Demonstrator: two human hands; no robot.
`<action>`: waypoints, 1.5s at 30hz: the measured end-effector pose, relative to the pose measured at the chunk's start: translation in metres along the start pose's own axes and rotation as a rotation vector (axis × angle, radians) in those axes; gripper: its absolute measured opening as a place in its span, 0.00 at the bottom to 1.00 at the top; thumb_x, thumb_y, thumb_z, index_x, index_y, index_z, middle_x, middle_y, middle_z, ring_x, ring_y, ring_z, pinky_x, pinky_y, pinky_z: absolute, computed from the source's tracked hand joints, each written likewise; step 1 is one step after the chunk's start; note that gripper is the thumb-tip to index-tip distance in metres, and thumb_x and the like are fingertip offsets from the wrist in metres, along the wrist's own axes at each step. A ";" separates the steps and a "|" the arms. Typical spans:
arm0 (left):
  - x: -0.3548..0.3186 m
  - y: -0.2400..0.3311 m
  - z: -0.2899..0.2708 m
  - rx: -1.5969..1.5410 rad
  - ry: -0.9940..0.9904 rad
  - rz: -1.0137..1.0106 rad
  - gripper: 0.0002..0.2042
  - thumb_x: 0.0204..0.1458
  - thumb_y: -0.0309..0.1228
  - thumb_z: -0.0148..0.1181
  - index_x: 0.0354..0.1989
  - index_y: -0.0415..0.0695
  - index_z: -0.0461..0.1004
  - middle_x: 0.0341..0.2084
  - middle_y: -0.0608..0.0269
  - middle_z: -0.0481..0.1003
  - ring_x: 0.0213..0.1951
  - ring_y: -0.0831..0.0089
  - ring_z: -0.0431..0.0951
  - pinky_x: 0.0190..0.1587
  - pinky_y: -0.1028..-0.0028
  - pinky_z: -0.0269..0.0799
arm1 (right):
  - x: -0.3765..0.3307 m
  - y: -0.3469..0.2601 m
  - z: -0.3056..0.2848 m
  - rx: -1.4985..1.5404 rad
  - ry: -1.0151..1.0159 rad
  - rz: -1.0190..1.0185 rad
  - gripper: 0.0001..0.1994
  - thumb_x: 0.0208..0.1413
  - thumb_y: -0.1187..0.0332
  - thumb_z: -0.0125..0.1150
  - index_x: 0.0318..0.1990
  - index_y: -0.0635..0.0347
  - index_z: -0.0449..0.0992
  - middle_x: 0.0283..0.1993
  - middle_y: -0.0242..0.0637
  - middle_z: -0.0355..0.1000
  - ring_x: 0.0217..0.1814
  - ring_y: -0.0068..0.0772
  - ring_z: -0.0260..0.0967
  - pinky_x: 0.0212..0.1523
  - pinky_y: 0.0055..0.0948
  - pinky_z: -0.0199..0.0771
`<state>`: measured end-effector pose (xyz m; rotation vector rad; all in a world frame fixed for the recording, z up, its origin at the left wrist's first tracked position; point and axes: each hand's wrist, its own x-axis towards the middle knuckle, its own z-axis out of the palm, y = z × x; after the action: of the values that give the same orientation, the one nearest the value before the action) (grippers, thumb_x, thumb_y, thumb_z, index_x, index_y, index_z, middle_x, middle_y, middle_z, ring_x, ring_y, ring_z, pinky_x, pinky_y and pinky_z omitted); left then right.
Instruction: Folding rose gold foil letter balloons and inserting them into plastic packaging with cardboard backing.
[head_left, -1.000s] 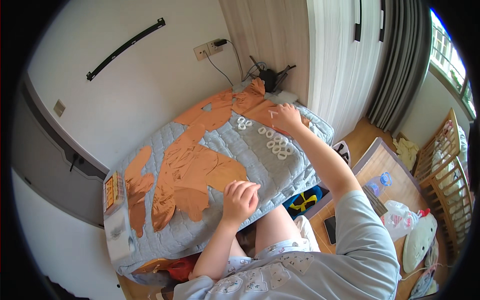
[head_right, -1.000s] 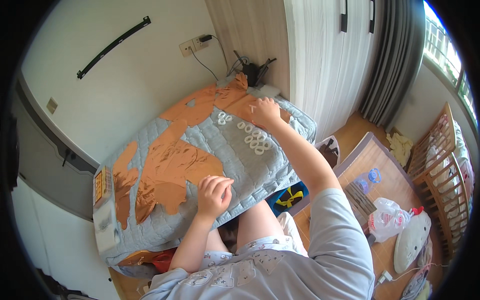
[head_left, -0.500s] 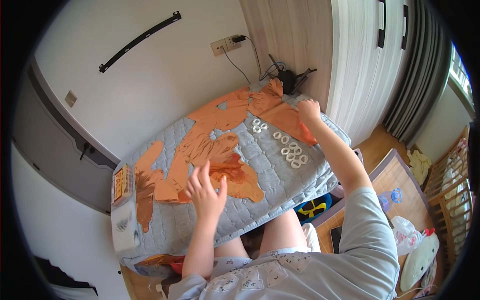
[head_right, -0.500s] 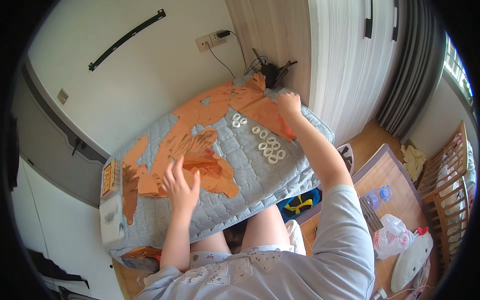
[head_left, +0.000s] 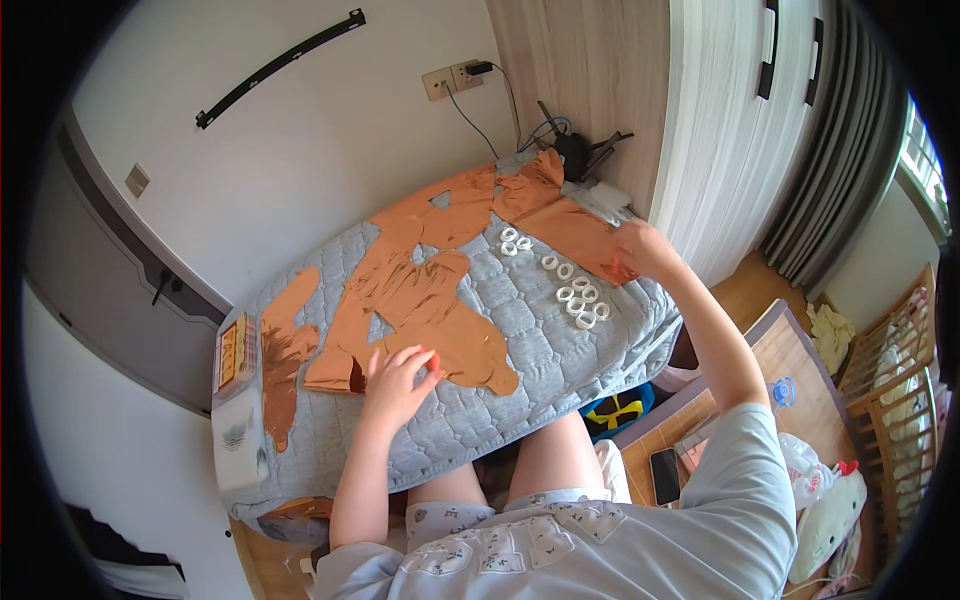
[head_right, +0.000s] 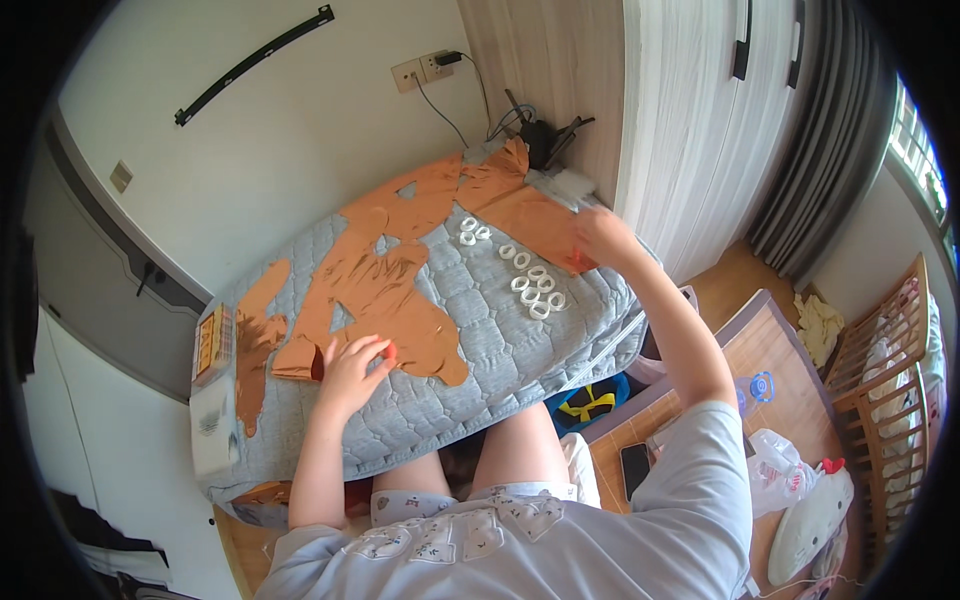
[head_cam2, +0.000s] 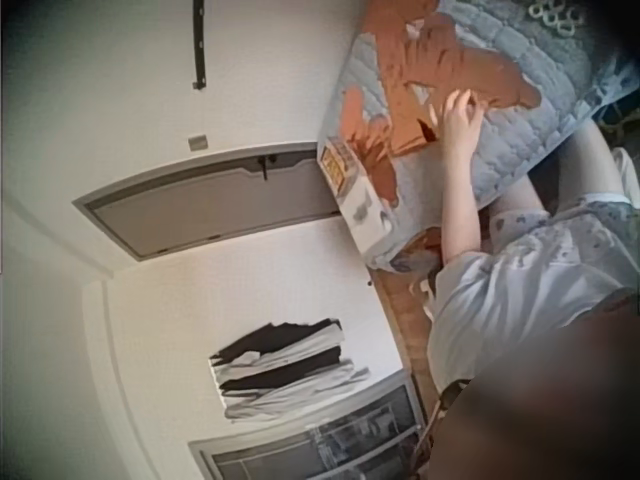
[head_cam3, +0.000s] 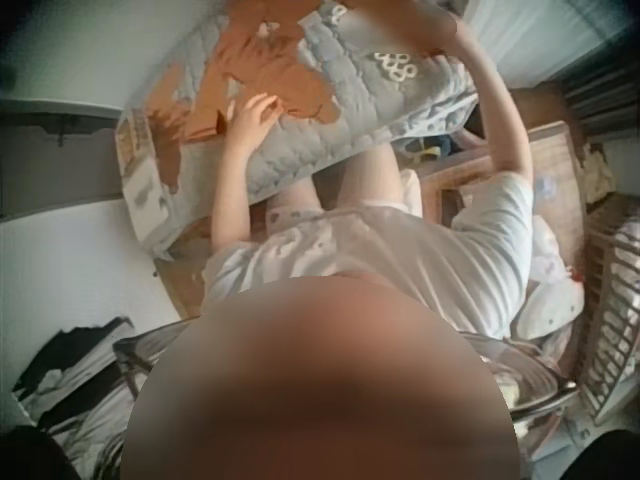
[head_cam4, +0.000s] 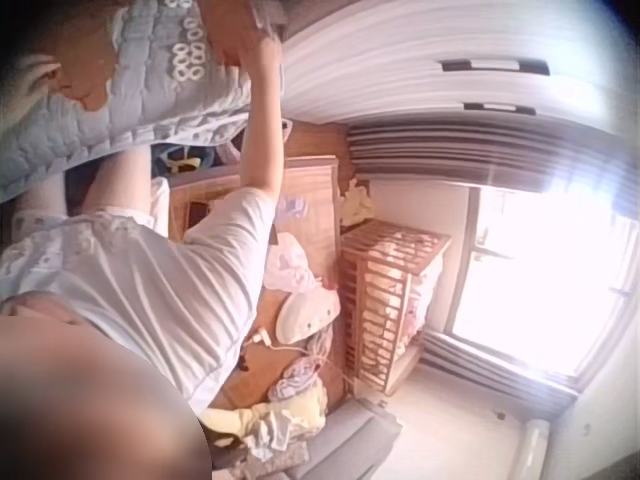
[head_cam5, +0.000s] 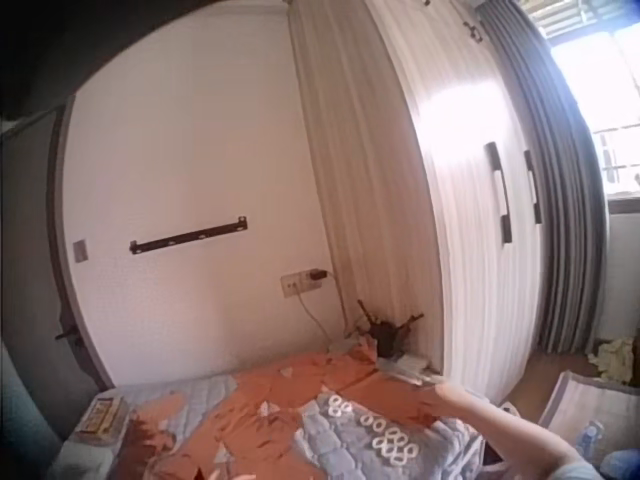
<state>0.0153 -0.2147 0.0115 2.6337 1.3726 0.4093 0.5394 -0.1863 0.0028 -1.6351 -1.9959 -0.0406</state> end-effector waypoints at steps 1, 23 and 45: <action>-0.011 -0.004 -0.005 -0.006 0.030 -0.024 0.22 0.63 0.50 0.58 0.58 0.50 0.78 0.57 0.59 0.78 0.61 0.62 0.75 0.74 0.45 0.42 | -0.012 -0.002 -0.002 0.017 -0.067 -0.111 0.11 0.47 0.73 0.63 0.40 0.59 0.82 0.45 0.42 0.79 0.50 0.49 0.75 0.52 0.43 0.76; -0.101 -0.062 -0.020 0.451 0.200 -0.249 0.40 0.50 0.61 0.66 0.65 0.44 0.71 0.63 0.51 0.70 0.66 0.57 0.66 0.71 0.48 0.49 | -0.038 -0.017 -0.005 0.340 0.033 0.264 0.10 0.61 0.69 0.66 0.47 0.62 0.84 0.38 0.40 0.83 0.39 0.33 0.80 0.44 0.32 0.78; 0.230 0.173 0.099 -0.225 0.166 0.461 0.15 0.57 0.42 0.65 0.47 0.48 0.83 0.45 0.57 0.82 0.51 0.58 0.80 0.56 0.59 0.72 | -0.034 0.006 0.021 0.825 0.166 0.407 0.08 0.60 0.74 0.69 0.44 0.67 0.79 0.41 0.34 0.81 0.44 0.22 0.77 0.48 0.22 0.78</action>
<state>0.3054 -0.1255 0.0001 2.7503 0.6850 0.7999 0.5406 -0.2080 -0.0314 -1.3673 -1.2484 0.6811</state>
